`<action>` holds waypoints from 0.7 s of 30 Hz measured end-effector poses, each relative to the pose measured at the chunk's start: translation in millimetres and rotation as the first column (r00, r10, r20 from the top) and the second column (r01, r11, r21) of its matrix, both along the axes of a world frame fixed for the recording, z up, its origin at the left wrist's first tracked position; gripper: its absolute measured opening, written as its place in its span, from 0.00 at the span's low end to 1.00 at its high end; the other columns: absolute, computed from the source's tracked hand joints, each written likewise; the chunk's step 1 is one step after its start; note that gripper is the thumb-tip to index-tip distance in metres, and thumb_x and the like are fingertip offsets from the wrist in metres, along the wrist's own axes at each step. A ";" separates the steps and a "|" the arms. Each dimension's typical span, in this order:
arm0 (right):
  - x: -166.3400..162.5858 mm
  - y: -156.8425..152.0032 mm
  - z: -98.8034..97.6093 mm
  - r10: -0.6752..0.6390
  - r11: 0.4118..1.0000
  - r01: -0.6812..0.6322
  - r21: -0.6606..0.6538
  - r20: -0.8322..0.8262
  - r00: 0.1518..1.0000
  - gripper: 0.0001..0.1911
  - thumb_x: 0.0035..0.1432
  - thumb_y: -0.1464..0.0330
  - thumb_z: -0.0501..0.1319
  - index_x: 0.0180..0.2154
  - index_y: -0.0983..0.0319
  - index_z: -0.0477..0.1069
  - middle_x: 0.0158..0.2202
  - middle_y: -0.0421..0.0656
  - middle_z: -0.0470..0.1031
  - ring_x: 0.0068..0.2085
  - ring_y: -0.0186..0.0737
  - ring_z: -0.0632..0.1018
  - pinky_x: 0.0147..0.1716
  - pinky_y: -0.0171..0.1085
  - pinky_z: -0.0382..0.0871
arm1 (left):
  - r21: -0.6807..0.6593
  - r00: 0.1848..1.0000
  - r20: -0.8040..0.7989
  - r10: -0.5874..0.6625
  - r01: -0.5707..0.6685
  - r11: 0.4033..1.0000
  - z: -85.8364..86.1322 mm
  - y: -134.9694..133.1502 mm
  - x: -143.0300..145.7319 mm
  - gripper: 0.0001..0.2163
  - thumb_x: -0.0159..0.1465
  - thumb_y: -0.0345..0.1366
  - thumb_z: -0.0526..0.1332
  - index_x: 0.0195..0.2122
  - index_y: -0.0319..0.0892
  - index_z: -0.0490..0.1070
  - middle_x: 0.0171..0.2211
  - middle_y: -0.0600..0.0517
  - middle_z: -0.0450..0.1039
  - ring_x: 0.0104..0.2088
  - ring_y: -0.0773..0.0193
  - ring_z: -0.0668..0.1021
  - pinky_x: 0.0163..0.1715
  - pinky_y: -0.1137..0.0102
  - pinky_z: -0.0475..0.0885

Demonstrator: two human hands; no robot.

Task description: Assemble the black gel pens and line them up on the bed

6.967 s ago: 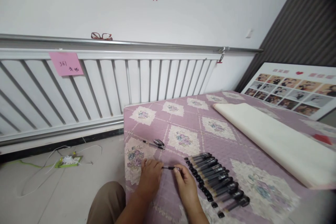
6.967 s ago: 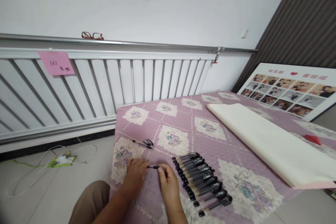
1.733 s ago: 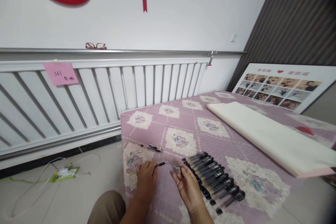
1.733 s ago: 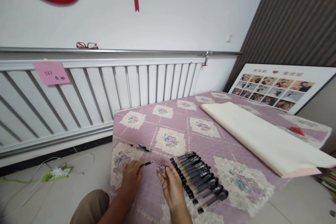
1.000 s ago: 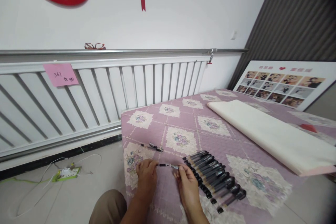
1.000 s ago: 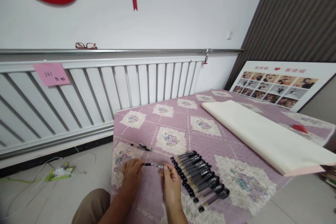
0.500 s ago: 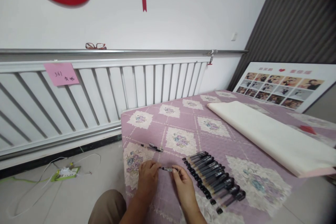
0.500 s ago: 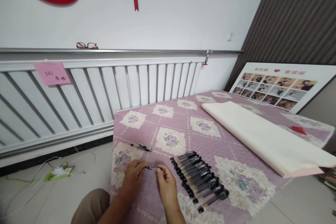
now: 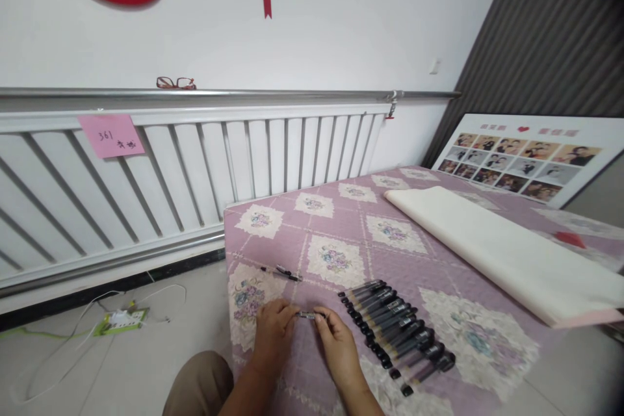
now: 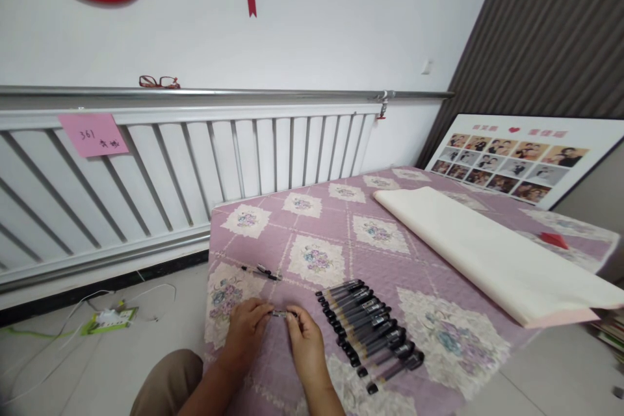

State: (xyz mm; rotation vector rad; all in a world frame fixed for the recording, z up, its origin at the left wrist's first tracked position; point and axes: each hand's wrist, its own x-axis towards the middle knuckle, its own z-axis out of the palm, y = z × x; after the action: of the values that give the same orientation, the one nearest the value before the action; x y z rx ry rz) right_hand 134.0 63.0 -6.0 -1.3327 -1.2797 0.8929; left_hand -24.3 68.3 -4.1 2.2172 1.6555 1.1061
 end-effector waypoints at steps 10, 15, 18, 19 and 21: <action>-1.4 1.3 0.4 0.052 0.999 -0.051 -0.013 0.043 0.998 0.16 0.54 0.57 0.57 0.38 0.61 0.75 0.35 0.45 0.79 0.38 0.44 0.77 0.43 0.40 0.70 | 0.015 0.999 -0.036 0.028 -0.028 1.000 -0.8 -0.4 0.3 0.12 0.59 0.28 0.55 0.39 0.48 0.75 0.36 0.51 0.74 0.39 0.59 0.75 0.43 0.61 0.65; -1.8 -0.9 0.8 -0.009 1.000 0.008 0.019 0.066 0.998 0.16 0.55 0.58 0.57 0.38 0.61 0.74 0.38 0.45 0.79 0.41 0.45 0.77 0.45 0.40 0.69 | 0.039 0.996 -0.077 0.035 -0.032 0.999 -1.9 -1.5 1.8 0.12 0.61 0.29 0.55 0.42 0.49 0.73 0.39 0.51 0.74 0.41 0.58 0.75 0.44 0.59 0.66; -2.1 -2.9 0.8 -0.058 0.997 0.056 0.046 0.038 0.998 0.16 0.55 0.58 0.57 0.38 0.61 0.74 0.38 0.45 0.78 0.41 0.45 0.77 0.45 0.40 0.69 | 0.097 0.996 -0.086 0.015 -0.007 0.995 -6.3 -1.3 1.3 0.13 0.61 0.30 0.55 0.45 0.48 0.72 0.41 0.50 0.74 0.43 0.57 0.75 0.45 0.59 0.67; -2.0 -3.5 0.6 -0.071 0.996 0.070 0.051 0.029 0.997 0.16 0.55 0.58 0.57 0.38 0.61 0.74 0.38 0.46 0.78 0.42 0.45 0.77 0.46 0.40 0.69 | 0.116 0.996 -0.085 0.003 0.007 0.993 -8.0 -1.2 1.1 0.13 0.61 0.29 0.54 0.45 0.48 0.72 0.41 0.50 0.74 0.43 0.57 0.75 0.45 0.59 0.68; -1.5 -4.5 0.4 -0.099 0.994 0.098 0.051 0.012 0.995 0.16 0.55 0.59 0.57 0.39 0.61 0.74 0.39 0.46 0.78 0.43 0.45 0.76 0.46 0.40 0.69 | 0.139 0.996 -0.081 -0.046 0.056 0.989 -10.8 -0.9 0.9 0.13 0.62 0.29 0.53 0.45 0.47 0.72 0.41 0.49 0.75 0.43 0.58 0.75 0.44 0.61 0.69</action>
State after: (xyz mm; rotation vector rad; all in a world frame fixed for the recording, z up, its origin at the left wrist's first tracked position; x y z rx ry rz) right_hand 132.4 58.5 -5.7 -1.3529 -1.2287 0.7795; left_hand -23.4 67.4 -15.0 2.4045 1.5853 1.1725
